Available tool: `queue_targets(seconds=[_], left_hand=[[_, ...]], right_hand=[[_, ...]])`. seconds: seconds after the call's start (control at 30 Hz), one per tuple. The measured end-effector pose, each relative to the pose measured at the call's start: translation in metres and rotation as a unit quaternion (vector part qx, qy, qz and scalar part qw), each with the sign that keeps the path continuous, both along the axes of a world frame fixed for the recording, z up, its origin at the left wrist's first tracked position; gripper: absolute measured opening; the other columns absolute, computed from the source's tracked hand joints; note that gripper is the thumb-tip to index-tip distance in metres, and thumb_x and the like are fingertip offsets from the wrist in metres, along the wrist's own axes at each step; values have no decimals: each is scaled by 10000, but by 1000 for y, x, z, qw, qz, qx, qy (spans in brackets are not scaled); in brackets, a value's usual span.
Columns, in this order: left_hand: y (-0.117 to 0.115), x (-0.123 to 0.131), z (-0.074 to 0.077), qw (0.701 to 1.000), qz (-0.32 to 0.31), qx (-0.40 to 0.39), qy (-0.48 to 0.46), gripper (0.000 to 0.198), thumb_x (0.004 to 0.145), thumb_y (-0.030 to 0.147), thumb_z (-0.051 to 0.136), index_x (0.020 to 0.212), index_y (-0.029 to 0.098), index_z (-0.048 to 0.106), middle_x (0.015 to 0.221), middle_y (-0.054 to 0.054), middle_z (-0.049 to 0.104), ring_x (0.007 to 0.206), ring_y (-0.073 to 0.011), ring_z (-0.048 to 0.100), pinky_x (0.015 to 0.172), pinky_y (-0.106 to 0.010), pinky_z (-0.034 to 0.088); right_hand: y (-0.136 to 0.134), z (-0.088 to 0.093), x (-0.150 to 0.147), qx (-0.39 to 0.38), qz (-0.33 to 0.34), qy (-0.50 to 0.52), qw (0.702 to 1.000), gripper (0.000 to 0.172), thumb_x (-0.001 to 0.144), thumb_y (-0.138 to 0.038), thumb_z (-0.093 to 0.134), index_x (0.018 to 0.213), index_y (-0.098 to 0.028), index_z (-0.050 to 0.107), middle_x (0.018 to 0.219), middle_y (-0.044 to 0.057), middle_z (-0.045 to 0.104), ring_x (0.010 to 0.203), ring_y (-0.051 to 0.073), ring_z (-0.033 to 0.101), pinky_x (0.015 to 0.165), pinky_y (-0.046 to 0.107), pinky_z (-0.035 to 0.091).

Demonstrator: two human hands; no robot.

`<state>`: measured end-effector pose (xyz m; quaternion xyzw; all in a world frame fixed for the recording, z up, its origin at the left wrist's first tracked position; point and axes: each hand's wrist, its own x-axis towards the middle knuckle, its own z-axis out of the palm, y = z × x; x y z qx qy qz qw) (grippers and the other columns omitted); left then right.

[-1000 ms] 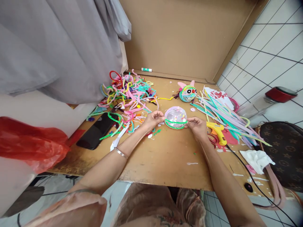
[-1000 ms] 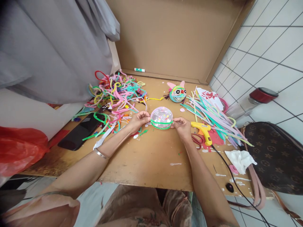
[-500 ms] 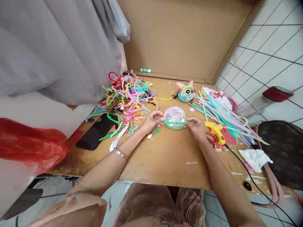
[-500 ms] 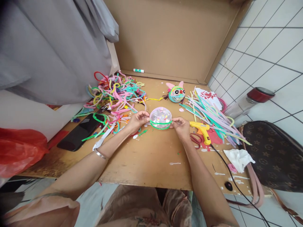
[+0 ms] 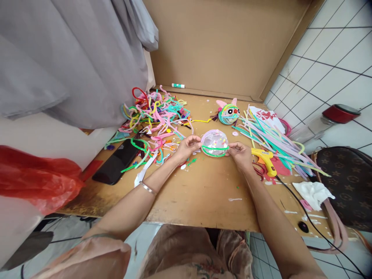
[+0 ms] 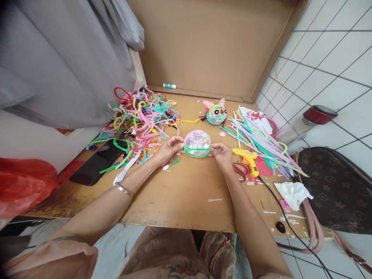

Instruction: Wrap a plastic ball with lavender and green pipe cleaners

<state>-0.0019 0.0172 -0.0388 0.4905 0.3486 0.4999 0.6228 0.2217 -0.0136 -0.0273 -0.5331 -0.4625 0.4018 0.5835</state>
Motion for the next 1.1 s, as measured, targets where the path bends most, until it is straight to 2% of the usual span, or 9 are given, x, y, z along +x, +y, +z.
queue_targets(seconds=[0.1, 0.23, 0.6, 0.97, 1.1], left_hand=[[0, 0, 0, 1000, -9, 3, 0, 501, 602, 530, 861, 846, 158, 631, 748, 20, 644, 682, -93, 594, 672, -220, 490], [2, 0, 0, 999, -29, 1, -30, 532, 631, 602, 821, 854, 149, 651, 804, 9, 652, 776, -100, 622, 792, -234, 505], [3, -3, -3, 999, -42, 11, -6, 517, 561, 442, 902, 877, 147, 619, 807, 6, 673, 724, -95, 626, 718, -230, 496], [5, -3, -5, 998, -34, 45, 15, 475, 637, 428, 862, 906, 149, 587, 824, -8, 655, 729, -105, 621, 702, -231, 507], [3, -4, -2, 996, -14, 78, 37, 462, 712, 391, 810, 1054, 168, 595, 1035, -64, 672, 872, -147, 647, 733, -247, 539]], right_hand=[[0, 1, -1, -6, -4, 0, 1000, 396, 458, -428, 894, 660, -219, 625, 538, -13, 690, 465, 157, 648, 514, 284, 558], [0, 2, -1, -8, -16, 4, 1000, 409, 431, -427, 896, 645, -215, 618, 517, -22, 680, 450, 154, 645, 494, 268, 548], [1, 1, 1, -5, -9, -18, 1000, 355, 480, -408, 850, 659, -214, 611, 509, -27, 650, 425, 145, 615, 504, 286, 545], [0, 1, -1, -6, -6, -3, 1000, 342, 465, -382, 865, 652, -203, 641, 509, -22, 659, 426, 133, 608, 502, 278, 556], [1, 0, -4, -6, -19, 12, 1000, 296, 484, -352, 844, 656, -200, 656, 527, -19, 672, 439, 125, 618, 505, 266, 564]])
